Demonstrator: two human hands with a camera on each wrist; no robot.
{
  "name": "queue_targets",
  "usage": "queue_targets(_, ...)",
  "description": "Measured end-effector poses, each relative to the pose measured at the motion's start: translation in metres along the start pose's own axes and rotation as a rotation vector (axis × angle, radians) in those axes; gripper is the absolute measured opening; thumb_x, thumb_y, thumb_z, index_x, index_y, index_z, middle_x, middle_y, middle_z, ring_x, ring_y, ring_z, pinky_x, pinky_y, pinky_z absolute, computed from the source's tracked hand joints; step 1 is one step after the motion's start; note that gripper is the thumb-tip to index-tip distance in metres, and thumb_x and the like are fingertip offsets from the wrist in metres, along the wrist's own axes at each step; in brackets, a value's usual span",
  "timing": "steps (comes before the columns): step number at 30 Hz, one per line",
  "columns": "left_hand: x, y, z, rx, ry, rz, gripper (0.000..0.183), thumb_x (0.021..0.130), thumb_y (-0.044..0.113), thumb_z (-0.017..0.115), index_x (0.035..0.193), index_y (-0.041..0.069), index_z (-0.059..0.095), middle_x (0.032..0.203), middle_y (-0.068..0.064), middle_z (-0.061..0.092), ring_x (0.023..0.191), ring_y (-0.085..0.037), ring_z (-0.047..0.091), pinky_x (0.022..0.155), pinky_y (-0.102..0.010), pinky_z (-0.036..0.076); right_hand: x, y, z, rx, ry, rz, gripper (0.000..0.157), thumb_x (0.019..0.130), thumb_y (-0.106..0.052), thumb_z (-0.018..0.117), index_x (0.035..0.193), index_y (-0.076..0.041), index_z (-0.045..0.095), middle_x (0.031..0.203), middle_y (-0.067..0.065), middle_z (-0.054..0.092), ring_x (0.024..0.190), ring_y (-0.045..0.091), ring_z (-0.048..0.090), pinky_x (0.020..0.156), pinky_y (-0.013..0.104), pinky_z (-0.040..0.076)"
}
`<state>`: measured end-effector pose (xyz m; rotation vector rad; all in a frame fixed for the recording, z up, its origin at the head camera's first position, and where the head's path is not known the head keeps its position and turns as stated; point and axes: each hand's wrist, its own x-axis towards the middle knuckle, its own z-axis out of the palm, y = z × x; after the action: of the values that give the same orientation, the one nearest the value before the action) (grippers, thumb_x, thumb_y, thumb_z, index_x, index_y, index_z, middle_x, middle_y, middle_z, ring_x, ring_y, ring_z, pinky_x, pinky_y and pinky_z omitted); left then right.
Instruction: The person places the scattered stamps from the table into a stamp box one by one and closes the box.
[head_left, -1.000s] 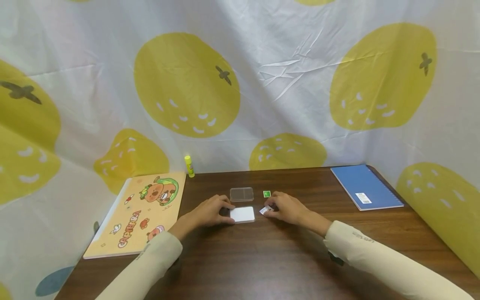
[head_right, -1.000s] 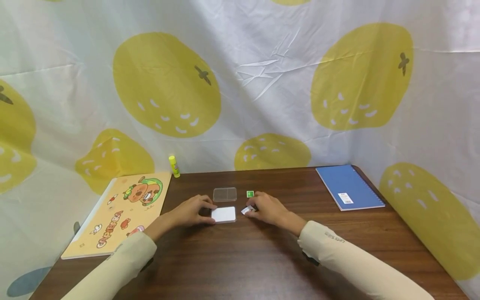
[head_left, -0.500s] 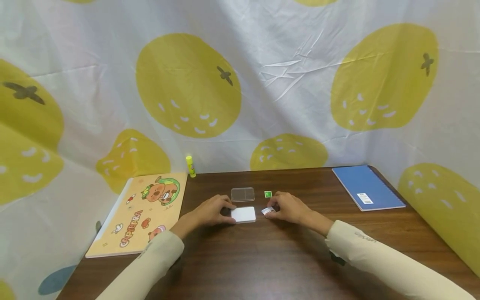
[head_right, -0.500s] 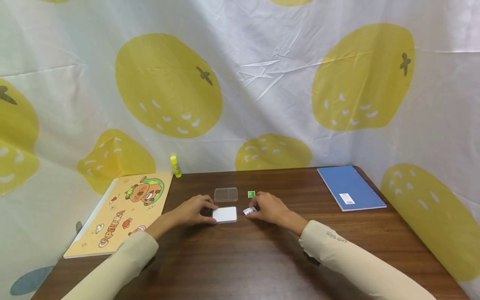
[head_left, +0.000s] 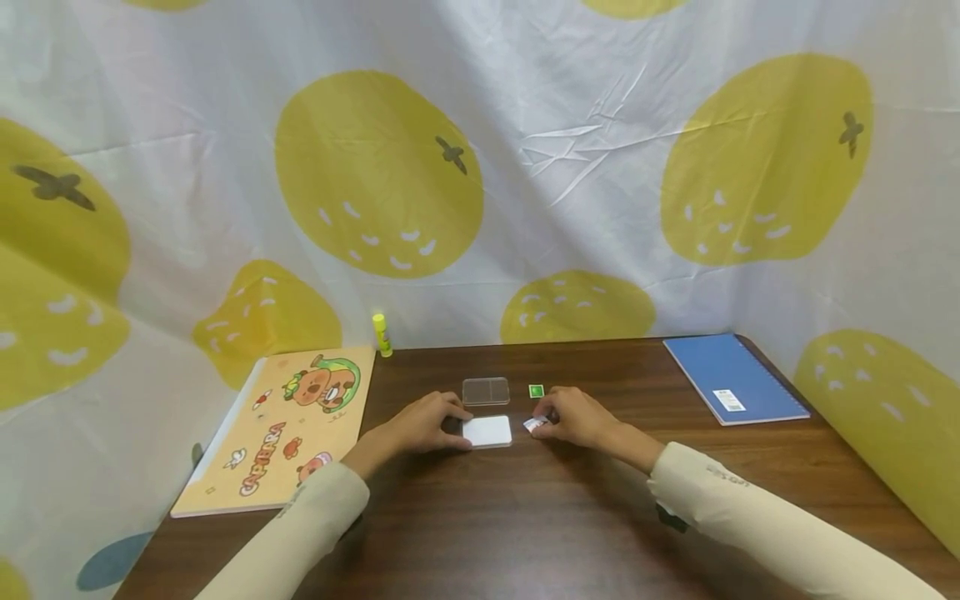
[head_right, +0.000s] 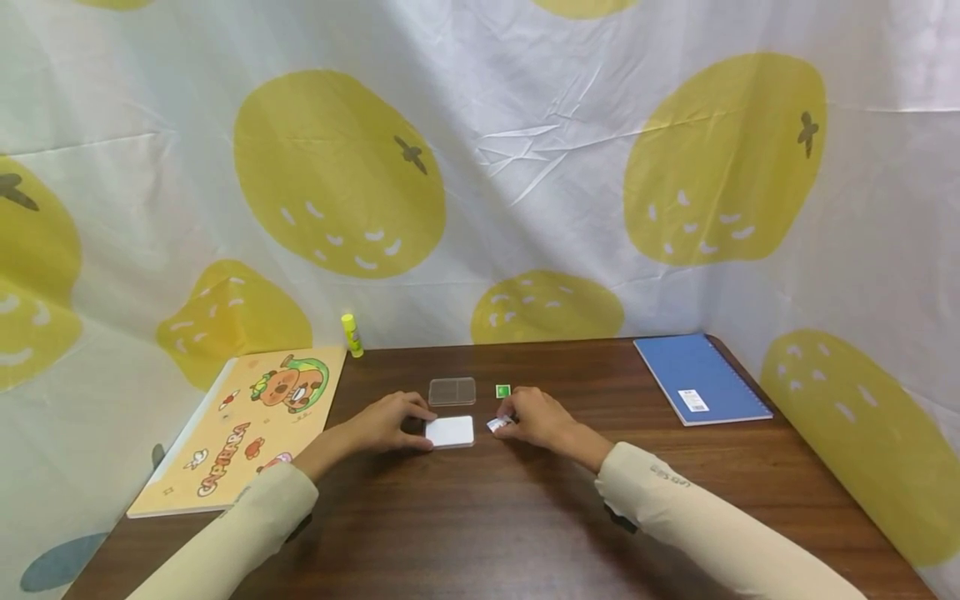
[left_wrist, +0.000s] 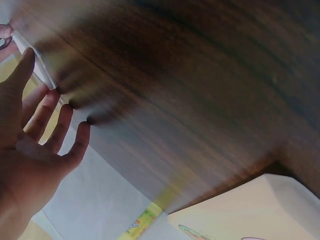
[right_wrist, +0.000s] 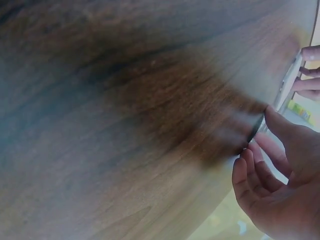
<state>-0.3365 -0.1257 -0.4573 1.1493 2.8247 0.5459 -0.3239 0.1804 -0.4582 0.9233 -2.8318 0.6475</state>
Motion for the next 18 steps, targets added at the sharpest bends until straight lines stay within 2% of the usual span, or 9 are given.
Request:
queue_targets(8,0.0014,-0.0005,-0.0011,-0.022,-0.005,0.006,0.046,0.087,0.034,0.086,0.122,0.005,0.077,0.119,-0.010,0.069,0.112,-0.028,0.063,0.101,-0.046,0.050,-0.0002,0.0003,0.0007,0.001,-0.016,-0.038,0.023,0.087,-0.017,0.084,0.105,-0.004,0.077,0.086,0.002,0.066,0.079,0.015,0.062,0.071,0.027,0.052)
queue_targets(18,0.0021,0.0032,-0.0029,-0.038,-0.007,-0.003,0.046,0.086,0.033,0.087,0.120,0.005,0.078,0.117,-0.009,0.070,0.111,-0.027,0.064,0.099,-0.045,0.052,-0.0005,0.0021,-0.0020,-0.012,-0.006,0.000,0.023,0.083,-0.025,0.089,0.096,-0.012,0.075,0.094,0.003,0.064,0.080,0.015,0.059,0.069,0.029,0.051)
